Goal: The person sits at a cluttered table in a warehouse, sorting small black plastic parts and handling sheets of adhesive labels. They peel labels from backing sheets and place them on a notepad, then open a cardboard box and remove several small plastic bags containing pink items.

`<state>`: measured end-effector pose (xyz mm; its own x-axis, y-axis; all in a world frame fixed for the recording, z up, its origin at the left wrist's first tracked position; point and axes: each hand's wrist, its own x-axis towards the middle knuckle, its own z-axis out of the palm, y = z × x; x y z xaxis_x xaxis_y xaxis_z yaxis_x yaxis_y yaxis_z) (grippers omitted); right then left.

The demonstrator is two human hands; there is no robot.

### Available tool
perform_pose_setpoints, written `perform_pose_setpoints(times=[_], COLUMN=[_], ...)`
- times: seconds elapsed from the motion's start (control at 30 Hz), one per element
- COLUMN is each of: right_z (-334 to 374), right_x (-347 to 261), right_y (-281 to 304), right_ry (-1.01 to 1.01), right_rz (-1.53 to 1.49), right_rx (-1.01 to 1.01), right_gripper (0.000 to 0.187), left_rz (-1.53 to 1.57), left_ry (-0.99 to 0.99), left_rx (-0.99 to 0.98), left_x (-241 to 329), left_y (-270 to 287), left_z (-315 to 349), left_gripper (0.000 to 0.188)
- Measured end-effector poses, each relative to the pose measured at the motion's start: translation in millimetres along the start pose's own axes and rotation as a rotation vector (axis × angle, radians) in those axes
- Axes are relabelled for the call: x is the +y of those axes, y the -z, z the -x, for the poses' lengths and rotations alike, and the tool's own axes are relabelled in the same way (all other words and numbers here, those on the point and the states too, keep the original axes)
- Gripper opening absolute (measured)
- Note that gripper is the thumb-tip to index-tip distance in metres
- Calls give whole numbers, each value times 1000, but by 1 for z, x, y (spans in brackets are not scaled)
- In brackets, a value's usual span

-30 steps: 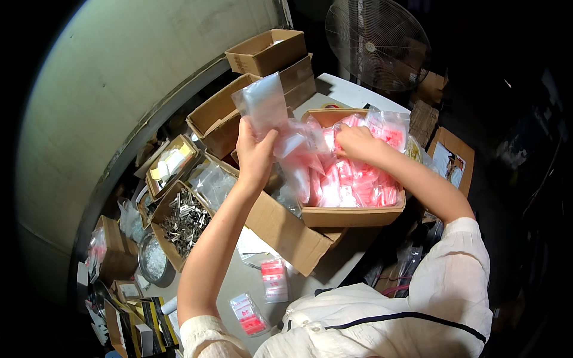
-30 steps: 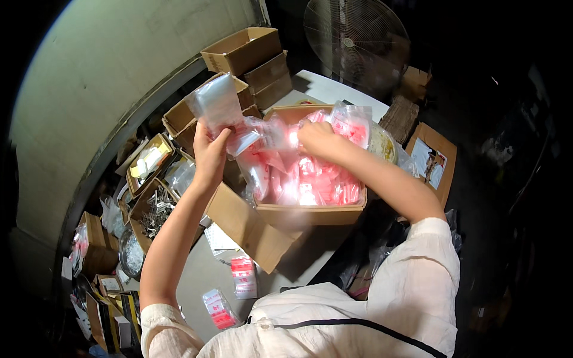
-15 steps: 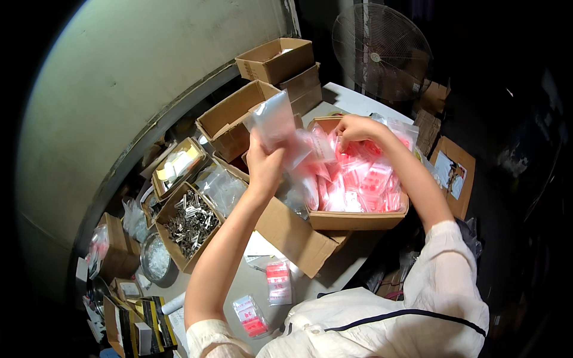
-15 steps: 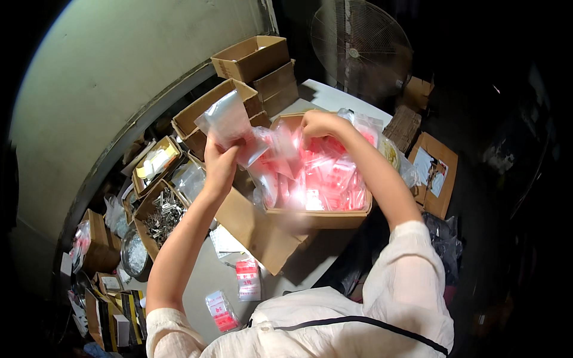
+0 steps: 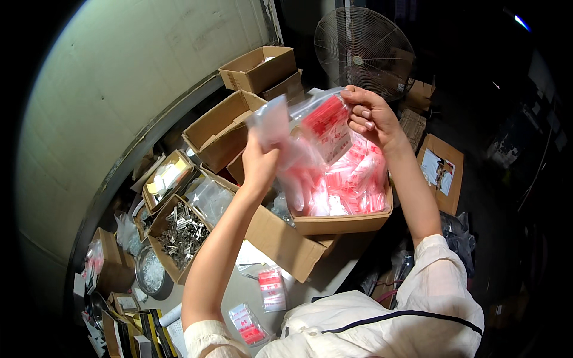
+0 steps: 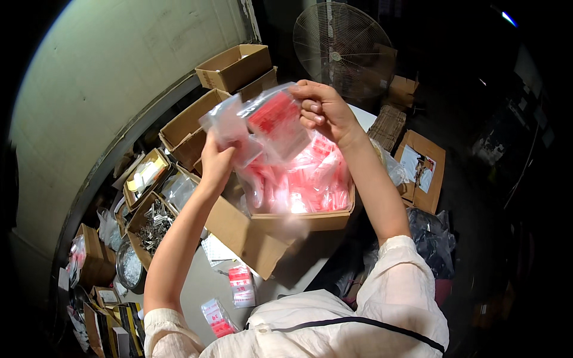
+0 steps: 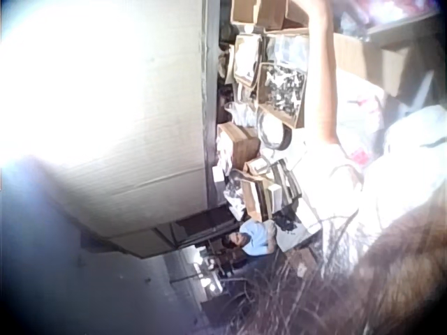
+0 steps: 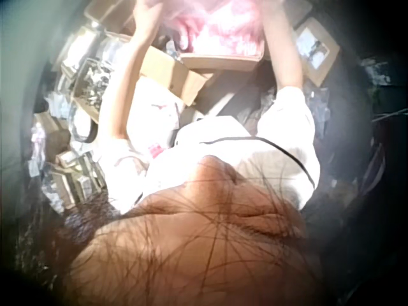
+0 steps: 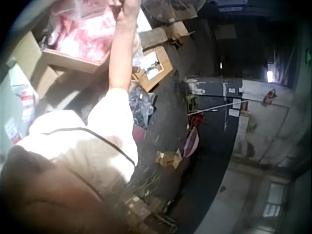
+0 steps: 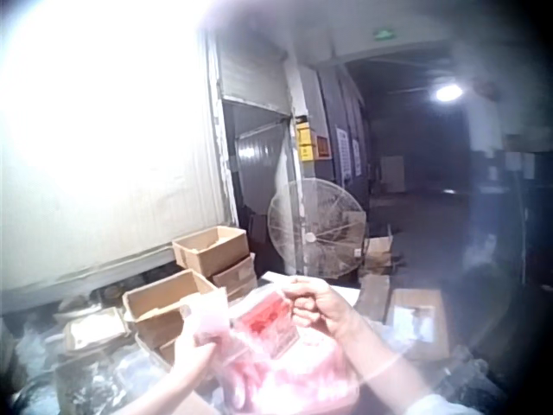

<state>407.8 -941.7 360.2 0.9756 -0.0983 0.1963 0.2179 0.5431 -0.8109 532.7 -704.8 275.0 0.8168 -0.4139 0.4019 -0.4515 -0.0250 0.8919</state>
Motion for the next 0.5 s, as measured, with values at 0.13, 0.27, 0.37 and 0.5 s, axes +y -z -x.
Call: perform_pose_setpoints(times=[0.13,0.27,0.37,0.5], right_z=[13,28,31,30], right_x=[8,25,32,55], right_y=[-33,-64,-65,-75], right_ry=[-127,-87,-57,-108], right_rz=[-173,-51,-56,52], right_rx=[-341,-397,-369,-229], right_gripper=[9,13,13,11], left_rz=[142,659,823,839], left_ry=[45,196,133,266], left_rx=[-336,-591,-424,-282], left_x=[2,6,50,54], left_y=[-1,20,43,53], left_z=[-4,1,43,113], left_gripper=[54,57,68,57])
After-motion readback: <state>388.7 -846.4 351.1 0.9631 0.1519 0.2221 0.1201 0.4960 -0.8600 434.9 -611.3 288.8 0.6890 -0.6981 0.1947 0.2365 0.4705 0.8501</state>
